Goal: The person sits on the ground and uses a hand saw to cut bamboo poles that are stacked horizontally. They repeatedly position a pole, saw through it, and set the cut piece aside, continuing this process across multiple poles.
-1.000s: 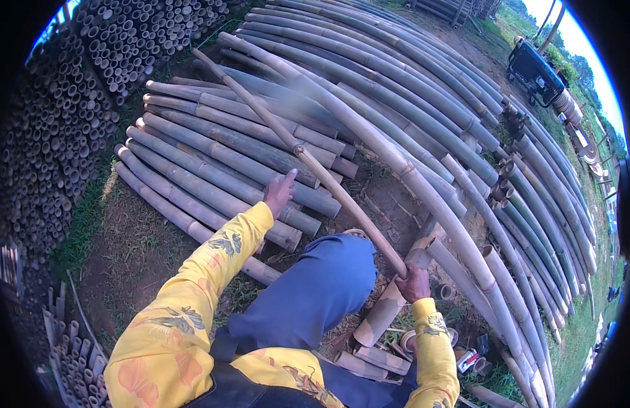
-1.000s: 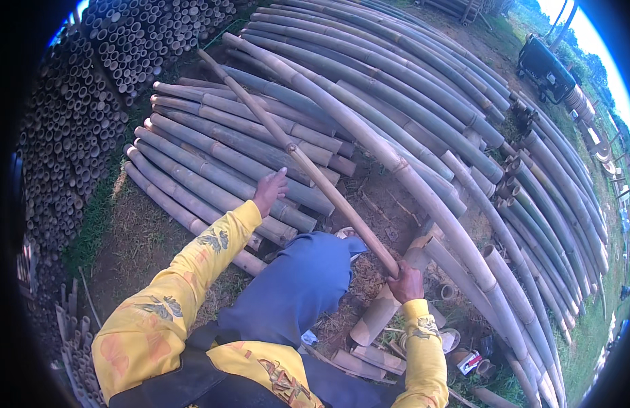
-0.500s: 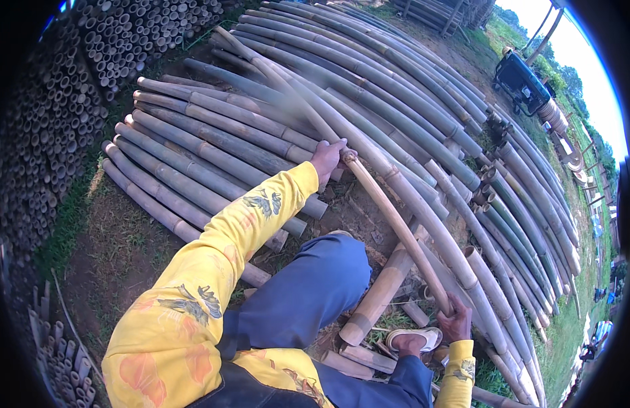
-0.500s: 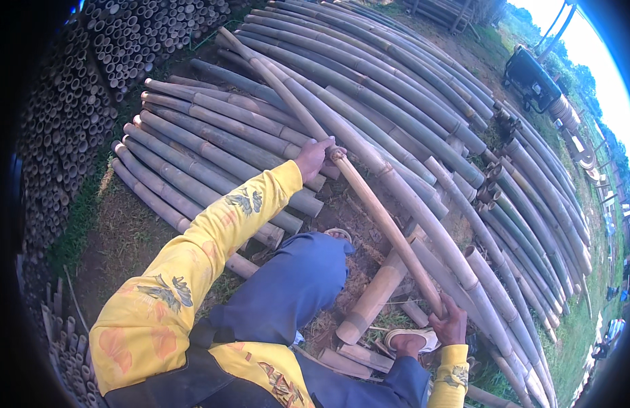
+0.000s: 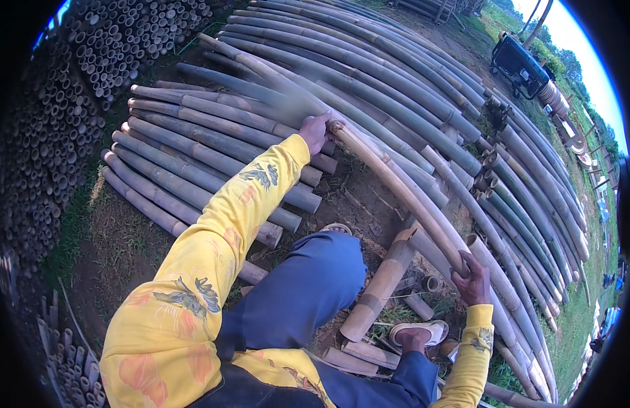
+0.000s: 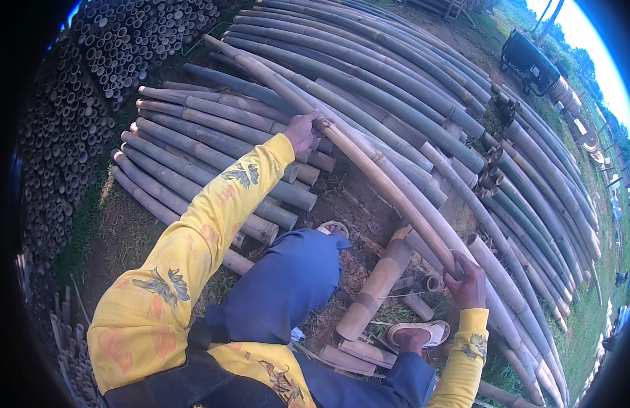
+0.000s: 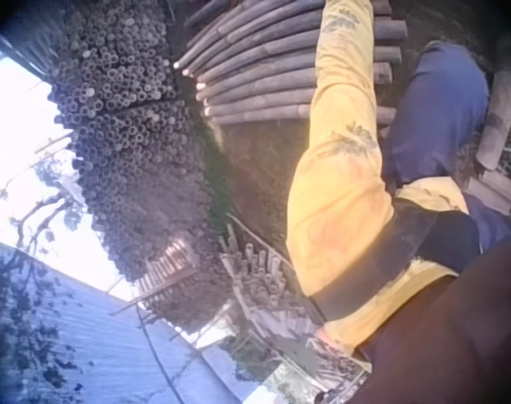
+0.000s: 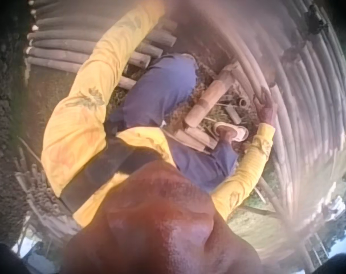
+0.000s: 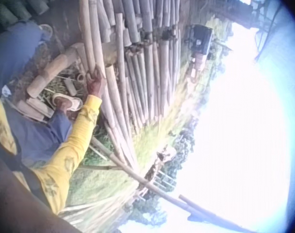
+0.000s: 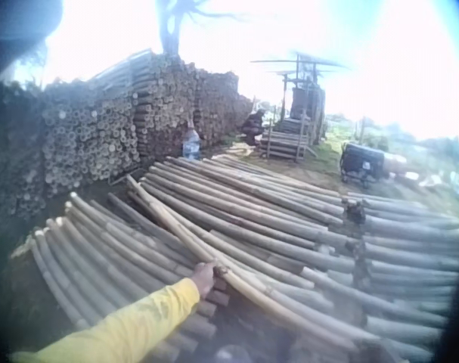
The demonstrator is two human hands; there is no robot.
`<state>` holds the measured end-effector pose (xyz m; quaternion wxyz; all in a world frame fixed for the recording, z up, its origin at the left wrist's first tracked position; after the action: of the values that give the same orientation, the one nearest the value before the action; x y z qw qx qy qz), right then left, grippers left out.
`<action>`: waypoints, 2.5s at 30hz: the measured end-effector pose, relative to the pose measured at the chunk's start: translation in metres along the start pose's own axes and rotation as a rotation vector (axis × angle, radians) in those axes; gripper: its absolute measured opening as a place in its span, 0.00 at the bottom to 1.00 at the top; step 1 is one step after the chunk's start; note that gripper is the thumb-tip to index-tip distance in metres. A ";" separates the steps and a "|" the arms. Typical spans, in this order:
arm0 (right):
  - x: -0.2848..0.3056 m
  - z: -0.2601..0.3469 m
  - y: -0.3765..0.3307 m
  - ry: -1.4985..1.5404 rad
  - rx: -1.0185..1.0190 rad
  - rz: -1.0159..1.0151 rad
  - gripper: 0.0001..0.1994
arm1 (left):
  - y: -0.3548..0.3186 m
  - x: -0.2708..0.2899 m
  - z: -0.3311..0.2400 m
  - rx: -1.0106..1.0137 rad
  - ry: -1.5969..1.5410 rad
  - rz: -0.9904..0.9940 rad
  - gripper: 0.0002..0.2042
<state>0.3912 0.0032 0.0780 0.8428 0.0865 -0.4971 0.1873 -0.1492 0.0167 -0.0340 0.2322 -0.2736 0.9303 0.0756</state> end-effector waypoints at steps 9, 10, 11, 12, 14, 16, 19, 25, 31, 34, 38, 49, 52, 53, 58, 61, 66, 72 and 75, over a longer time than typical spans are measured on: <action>-0.003 -0.035 0.025 -0.199 0.006 -0.089 0.24 | -0.018 -0.019 0.013 0.379 0.812 0.155 0.35; -0.013 -0.041 0.035 -0.246 0.003 -0.124 0.24 | -0.011 -0.017 0.004 0.321 1.042 0.193 0.34; -0.016 -0.041 0.041 -0.256 -0.017 -0.151 0.23 | 0.002 -0.026 -0.003 0.128 1.242 0.272 0.31; -0.022 -0.038 0.050 -0.283 -0.019 -0.171 0.23 | 0.011 -0.049 -0.029 -0.435 1.625 0.318 0.27; -0.022 -0.068 0.057 -0.244 -0.078 -0.233 0.23 | -0.027 -0.145 -0.018 -0.402 1.635 0.516 0.24; -0.025 -0.072 0.065 -0.264 -0.104 -0.255 0.23 | -0.070 -0.224 0.003 -0.824 1.576 0.865 0.27; -0.031 -0.081 0.069 -0.243 -0.088 -0.281 0.23 | -0.111 -0.289 0.071 -1.086 1.505 1.251 0.35; -0.048 -0.087 0.070 -0.175 -0.118 -0.237 0.22 | -0.133 -0.339 0.157 -1.122 1.494 1.542 0.35; -0.010 -0.075 0.011 -0.199 -0.046 -0.368 0.32 | -0.124 -0.342 0.172 -0.868 1.535 1.581 0.28; 0.047 -0.087 -0.092 -0.260 -0.039 -0.352 0.33 | -0.131 -0.352 0.169 -0.928 1.504 1.571 0.27; 0.089 -0.119 -0.288 -0.064 -0.436 -0.612 0.27 | -0.119 -0.348 0.179 -0.843 1.623 1.530 0.32; -0.282 -0.022 -0.670 0.511 -1.735 -0.533 0.10 | -0.066 -0.338 0.224 -0.682 1.958 1.555 0.44; -0.320 -0.026 -0.630 0.644 -1.620 -0.602 0.14 | -0.046 -0.340 0.224 -0.755 2.008 1.488 0.45; -0.333 -0.040 -0.617 0.661 -1.623 -0.591 0.15 | -0.039 -0.338 0.227 -0.757 2.003 1.483 0.45; -0.394 -0.083 -0.588 0.339 -1.637 -0.428 0.24 | -0.083 -0.348 0.227 -0.606 1.851 1.590 0.39; -0.404 -0.108 -0.581 0.450 -1.673 -0.259 0.24 | -0.101 -0.352 0.199 -0.686 1.925 1.524 0.37; -0.470 -0.096 -0.646 0.441 -1.641 -0.232 0.21 | -0.146 -0.369 0.162 -0.515 1.788 1.559 0.39; -0.510 -0.089 -0.730 0.508 -1.648 -0.577 0.18 | -0.129 -0.358 0.186 -0.495 1.764 1.543 0.39; -0.251 -0.017 -0.668 0.439 -1.735 -1.167 0.19 | -0.138 -0.365 0.165 -0.671 1.704 1.547 0.38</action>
<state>0.5633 -0.6599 -0.1220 0.6466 -0.3540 -0.1794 -0.6514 0.2610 0.1183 -0.0086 -0.6485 0.3492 0.6367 0.2284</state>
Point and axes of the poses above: each hand's wrist, its own y-axis towards the middle knuckle, its own x-axis out of the back of the hand, z = x × y, the point moved 10 cm from there along y, towards the middle knuckle, and after that the axes turned 14 degrees about -x, right-handed, at the moved point
